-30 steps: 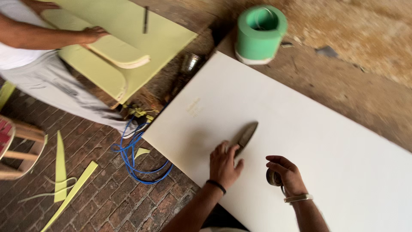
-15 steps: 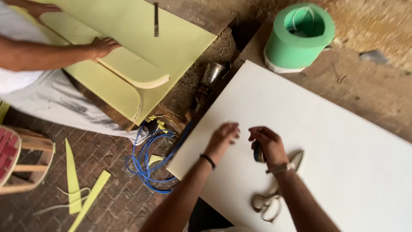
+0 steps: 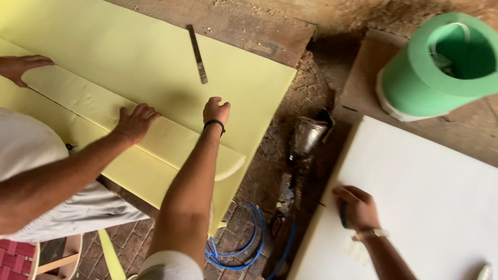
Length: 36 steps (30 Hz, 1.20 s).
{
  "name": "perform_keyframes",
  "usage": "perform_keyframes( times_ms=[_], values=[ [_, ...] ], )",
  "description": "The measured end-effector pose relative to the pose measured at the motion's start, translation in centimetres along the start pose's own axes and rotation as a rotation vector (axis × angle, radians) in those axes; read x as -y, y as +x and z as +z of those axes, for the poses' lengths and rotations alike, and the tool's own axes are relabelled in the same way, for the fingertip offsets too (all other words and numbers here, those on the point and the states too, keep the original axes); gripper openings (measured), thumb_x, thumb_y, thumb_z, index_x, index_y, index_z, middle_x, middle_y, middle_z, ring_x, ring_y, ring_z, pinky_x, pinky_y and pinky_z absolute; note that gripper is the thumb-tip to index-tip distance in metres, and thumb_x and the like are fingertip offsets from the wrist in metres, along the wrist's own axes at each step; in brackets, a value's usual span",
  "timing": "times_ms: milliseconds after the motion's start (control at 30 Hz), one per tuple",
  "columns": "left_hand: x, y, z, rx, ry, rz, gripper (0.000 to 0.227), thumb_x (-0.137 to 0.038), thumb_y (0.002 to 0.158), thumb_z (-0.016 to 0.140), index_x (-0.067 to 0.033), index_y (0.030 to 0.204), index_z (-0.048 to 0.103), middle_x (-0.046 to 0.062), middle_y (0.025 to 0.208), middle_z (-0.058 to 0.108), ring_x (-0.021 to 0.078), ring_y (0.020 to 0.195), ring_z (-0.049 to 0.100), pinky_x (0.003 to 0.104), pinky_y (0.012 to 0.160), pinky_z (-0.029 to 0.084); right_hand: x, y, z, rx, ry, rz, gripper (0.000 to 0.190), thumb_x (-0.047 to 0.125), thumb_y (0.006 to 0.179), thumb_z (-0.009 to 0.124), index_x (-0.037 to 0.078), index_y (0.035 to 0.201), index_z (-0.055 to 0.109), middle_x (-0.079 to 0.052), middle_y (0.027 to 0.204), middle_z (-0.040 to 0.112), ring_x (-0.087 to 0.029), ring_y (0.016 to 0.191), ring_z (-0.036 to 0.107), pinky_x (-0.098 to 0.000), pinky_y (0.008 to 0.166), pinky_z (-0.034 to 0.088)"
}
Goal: The person measures a white foam board using a tape measure and a metal ruler, marks the board, and then uses a utility knife to cut along the marked line. The person separates the board into two pieces and moves one piece aside.
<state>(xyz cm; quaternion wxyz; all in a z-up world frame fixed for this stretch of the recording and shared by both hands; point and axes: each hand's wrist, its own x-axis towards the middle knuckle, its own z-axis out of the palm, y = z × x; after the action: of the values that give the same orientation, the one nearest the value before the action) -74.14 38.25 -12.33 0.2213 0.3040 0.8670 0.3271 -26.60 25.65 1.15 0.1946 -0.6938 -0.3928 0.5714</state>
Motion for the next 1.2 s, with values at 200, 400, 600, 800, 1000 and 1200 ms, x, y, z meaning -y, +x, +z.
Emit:
perform_keyframes(
  times_ms=[200,400,600,800,1000,1200],
  values=[
    [0.5,8.8,0.6,-0.029,0.240,-0.086,0.045,-0.029,0.089,0.066,-0.0202,0.133,0.064,0.015,0.144,0.052,0.0325,0.131,0.051,0.047,0.103,0.049,-3.2,3.4,-0.1,-0.022,0.139,0.083,0.031,0.018,0.098,0.062,-0.010,0.091,0.074,-0.012,0.064,0.064,-0.018,0.052,0.054,-0.0301,0.046,0.041],
    [0.5,13.1,1.7,0.006,0.578,-0.025,0.041,-0.034,0.093,0.060,-0.0286,0.133,0.063,0.013,0.149,0.046,0.0302,0.139,0.040,0.057,0.111,0.036,-5.3,6.0,-0.2,0.018,0.262,0.165,0.034,0.019,0.098,0.058,-0.010,0.085,0.069,-0.017,0.063,0.062,-0.023,0.046,0.054,-0.0352,0.040,0.042],
    [3.4,15.6,2.8,-0.031,0.457,-0.064,0.022,-0.028,0.097,0.066,-0.0224,0.114,0.080,0.008,0.119,0.074,0.0280,0.110,0.070,0.047,0.097,0.057,-5.8,6.2,-0.3,-0.042,0.274,0.162,0.030,0.017,0.096,0.058,-0.009,0.084,0.069,-0.016,0.063,0.063,-0.023,0.047,0.055,-0.0359,0.041,0.044],
    [1.8,11.6,3.0,-0.019,-0.651,-0.242,0.051,0.005,0.076,0.079,-0.0033,0.123,0.063,0.010,0.093,0.073,0.0204,0.076,0.070,0.033,0.065,0.057,-3.3,4.2,0.5,-0.032,0.139,0.088,0.037,0.021,0.099,0.058,-0.008,0.077,0.068,-0.013,0.058,0.062,-0.022,0.048,0.055,-0.0345,0.043,0.042],
    [-5.6,-16.7,2.1,0.617,-1.273,-0.241,0.032,0.006,0.087,0.071,-0.0037,0.117,0.067,0.005,0.089,0.067,0.0129,0.071,0.060,0.025,0.062,0.051,0.4,-0.1,0.6,0.000,0.050,0.024,0.035,0.031,0.097,0.058,0.001,0.094,0.076,-0.008,0.068,0.066,-0.015,0.055,0.059,-0.0316,0.049,0.049],
    [-11.3,-38.9,-0.3,0.916,-1.007,-0.266,0.028,0.007,0.085,0.072,-0.0029,0.110,0.066,0.005,0.094,0.072,0.0143,0.085,0.069,0.029,0.077,0.059,0.6,-8.2,-3.1,0.115,0.301,-0.064,0.039,0.038,0.097,0.058,0.007,0.111,0.075,-0.002,0.073,0.065,-0.012,0.059,0.058,-0.0281,0.052,0.049]
  ],
)
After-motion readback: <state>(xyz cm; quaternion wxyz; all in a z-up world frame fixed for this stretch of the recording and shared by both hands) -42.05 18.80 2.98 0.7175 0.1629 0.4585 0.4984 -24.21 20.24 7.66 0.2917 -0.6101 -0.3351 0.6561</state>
